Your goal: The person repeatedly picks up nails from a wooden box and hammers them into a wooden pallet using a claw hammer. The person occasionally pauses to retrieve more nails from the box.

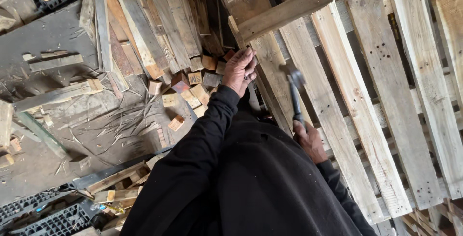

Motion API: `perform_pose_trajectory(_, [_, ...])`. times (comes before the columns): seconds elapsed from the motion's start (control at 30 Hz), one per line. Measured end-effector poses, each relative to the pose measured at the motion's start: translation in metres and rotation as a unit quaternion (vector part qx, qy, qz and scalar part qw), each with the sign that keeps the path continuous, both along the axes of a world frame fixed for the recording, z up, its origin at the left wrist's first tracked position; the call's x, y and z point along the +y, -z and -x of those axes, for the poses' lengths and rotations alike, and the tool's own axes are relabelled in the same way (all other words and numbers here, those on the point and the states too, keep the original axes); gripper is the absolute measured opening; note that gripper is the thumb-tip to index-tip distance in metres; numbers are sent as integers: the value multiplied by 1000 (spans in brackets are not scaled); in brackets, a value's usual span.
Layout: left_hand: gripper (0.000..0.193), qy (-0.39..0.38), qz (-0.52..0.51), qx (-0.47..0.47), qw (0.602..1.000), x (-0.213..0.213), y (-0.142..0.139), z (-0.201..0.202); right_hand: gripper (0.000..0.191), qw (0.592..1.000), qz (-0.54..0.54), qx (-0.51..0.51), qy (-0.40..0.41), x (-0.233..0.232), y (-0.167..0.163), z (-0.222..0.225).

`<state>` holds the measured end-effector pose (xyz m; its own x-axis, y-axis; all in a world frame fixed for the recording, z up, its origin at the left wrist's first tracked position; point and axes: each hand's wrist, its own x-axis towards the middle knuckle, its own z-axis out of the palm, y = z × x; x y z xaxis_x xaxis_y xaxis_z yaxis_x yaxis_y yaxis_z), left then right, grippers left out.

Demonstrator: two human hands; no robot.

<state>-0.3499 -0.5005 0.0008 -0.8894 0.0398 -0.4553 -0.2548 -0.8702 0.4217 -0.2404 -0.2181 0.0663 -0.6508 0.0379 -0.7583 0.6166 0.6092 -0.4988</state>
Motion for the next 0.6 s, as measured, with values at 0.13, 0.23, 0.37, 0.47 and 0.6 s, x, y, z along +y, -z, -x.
perform_pose_trajectory(0.13, [25,16,38,-8,999,-12,-13,8,69,999,-5,54,-3,17,25,-11])
perform_pose_trajectory(0.23, [18,17,138,8,990,-10,-10,21,72,993,54,96,41,26,24,-24])
perform_pose_trajectory(0.37, [16,6,266,30,963,5,7,45,67,982,134,120,56,21,16,-25])
perform_pose_trajectory(0.47, [9,-8,416,83,905,20,19,59,62,997,49,49,38,11,14,-10])
perform_pose_trajectory(0.6, [13,-53,526,155,834,32,24,67,59,993,70,76,52,-3,1,13])
